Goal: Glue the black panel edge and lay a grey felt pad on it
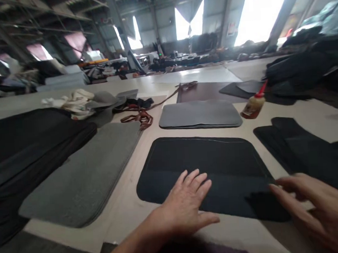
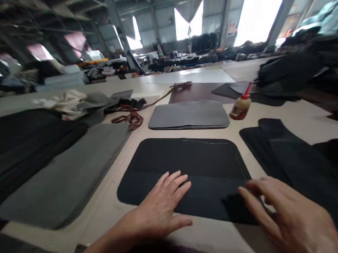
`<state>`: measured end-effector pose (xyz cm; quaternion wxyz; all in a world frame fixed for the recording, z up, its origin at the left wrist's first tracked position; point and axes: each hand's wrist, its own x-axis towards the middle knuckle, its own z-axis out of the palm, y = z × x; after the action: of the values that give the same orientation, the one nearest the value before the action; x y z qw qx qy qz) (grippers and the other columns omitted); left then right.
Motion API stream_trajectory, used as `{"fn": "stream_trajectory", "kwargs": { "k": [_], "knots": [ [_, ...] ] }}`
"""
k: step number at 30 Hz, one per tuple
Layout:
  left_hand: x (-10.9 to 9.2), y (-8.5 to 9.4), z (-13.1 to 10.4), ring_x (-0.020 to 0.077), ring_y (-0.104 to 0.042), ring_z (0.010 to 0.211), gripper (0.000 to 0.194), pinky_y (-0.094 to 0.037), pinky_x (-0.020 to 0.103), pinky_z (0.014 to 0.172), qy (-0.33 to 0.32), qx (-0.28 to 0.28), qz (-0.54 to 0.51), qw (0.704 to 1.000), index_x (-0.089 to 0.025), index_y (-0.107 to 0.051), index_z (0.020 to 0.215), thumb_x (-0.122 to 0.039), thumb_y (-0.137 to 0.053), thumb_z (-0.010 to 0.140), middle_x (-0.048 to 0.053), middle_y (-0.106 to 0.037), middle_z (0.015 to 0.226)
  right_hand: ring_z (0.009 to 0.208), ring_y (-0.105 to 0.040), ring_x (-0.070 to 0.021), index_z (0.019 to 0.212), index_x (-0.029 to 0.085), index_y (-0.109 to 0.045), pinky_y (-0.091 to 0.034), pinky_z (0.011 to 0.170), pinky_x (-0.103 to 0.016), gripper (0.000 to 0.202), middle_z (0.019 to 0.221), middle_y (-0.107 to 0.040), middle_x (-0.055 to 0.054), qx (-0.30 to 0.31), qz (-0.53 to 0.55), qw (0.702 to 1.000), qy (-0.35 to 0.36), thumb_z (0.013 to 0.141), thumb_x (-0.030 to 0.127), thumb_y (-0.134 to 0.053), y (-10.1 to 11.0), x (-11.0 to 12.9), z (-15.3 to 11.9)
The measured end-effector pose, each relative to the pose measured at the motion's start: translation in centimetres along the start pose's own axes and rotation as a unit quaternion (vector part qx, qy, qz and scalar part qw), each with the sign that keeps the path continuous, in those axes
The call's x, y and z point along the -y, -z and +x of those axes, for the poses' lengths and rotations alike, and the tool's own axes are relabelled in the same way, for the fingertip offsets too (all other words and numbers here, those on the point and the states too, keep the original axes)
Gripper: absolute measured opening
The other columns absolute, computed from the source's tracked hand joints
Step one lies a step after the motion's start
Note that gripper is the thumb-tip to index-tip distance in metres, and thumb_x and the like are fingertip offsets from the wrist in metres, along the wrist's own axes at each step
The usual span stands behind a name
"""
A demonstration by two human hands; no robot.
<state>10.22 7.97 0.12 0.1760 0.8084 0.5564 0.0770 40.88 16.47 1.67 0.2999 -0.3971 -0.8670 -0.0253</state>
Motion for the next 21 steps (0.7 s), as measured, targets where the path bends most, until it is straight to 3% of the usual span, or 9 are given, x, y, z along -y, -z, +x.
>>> {"fn": "stream_trajectory", "kwargs": {
  "k": [3, 7, 10, 14, 17, 21],
  "knots": [
    [0.0, -0.1, 0.0, 0.0262, -0.014, 0.153, 0.085, -0.012, 0.056, 0.126, 0.002, -0.001, 0.013, 1.0, -0.024, -0.03, 0.154, -0.078, -0.038, 0.09, 0.007, -0.03, 0.162, 0.111, -0.065, -0.0216, 0.128, 0.022, -0.062, -0.056, 0.091, -0.033, 0.039, 0.125, -0.067, -0.006, 0.055, -0.008, 0.989, 0.134, 0.1, 0.047, -0.05, -2.1, 2.8, 0.3],
    [0.2, 0.0, -0.3, 0.028, -0.01, 0.154, 0.089, -0.01, 0.057, 0.126, -0.008, 0.018, 0.054, 0.998, -0.026, -0.025, 0.157, -0.077, -0.047, 0.088, 0.006, -0.018, 0.166, 0.141, -0.042, -0.0292, 0.151, 0.013, -0.043, -0.044, 0.112, -0.045, 0.068, 0.155, -0.041, -0.011, 0.151, -0.015, 0.962, 0.227, 0.097, 0.053, -0.053, -4.6, 5.0, 0.2],
    [0.8, 0.1, -0.8, 0.0316, -0.009, 0.154, 0.095, -0.016, 0.059, 0.125, -0.026, 0.036, 0.086, 0.995, -0.025, -0.022, 0.157, -0.08, -0.049, 0.085, 0.007, -0.012, 0.166, 0.148, -0.029, -0.0298, 0.157, 0.013, -0.031, -0.034, 0.119, -0.051, 0.075, 0.162, -0.024, -0.011, 0.228, 0.001, 0.949, 0.219, 0.099, 0.059, -0.045, -5.0, 5.0, -0.3],
    [2.8, -0.3, -2.2, 0.0337, -0.021, 0.151, 0.099, -0.027, 0.057, 0.121, -0.045, 0.018, 0.147, 0.988, -0.023, -0.02, 0.158, -0.085, -0.04, 0.084, 0.01, -0.018, 0.164, 0.15, -0.022, -0.0334, 0.157, 0.009, -0.03, -0.031, 0.119, -0.057, 0.08, 0.162, -0.017, -0.016, 0.278, 0.03, 0.943, 0.183, 0.099, 0.062, -0.043, -4.5, 5.0, -0.4],
    [4.6, -0.5, -4.2, 0.0325, -0.029, 0.148, 0.104, -0.031, 0.052, 0.119, -0.061, -0.042, 0.227, 0.971, -0.021, -0.016, 0.159, -0.086, -0.041, 0.082, 0.011, -0.024, 0.162, 0.15, -0.022, -0.0373, 0.154, 0.003, -0.033, -0.035, 0.116, -0.06, 0.083, 0.16, -0.019, -0.022, 0.267, 0.022, 0.949, 0.166, 0.097, 0.062, -0.046, -4.1, 4.6, -0.7],
    [6.5, 0.0, -7.3, 0.0298, -0.033, 0.147, 0.101, -0.034, 0.046, 0.116, -0.029, -0.097, 0.296, 0.95, -0.017, -0.012, 0.159, -0.081, -0.042, 0.087, 0.012, -0.027, 0.162, 0.149, -0.021, -0.0393, 0.153, -0.001, -0.033, -0.043, 0.11, -0.058, 0.086, 0.159, -0.019, -0.028, 0.203, -0.04, 0.967, 0.147, 0.096, 0.061, -0.05, -3.6, 2.9, -2.9]
  ]
}}
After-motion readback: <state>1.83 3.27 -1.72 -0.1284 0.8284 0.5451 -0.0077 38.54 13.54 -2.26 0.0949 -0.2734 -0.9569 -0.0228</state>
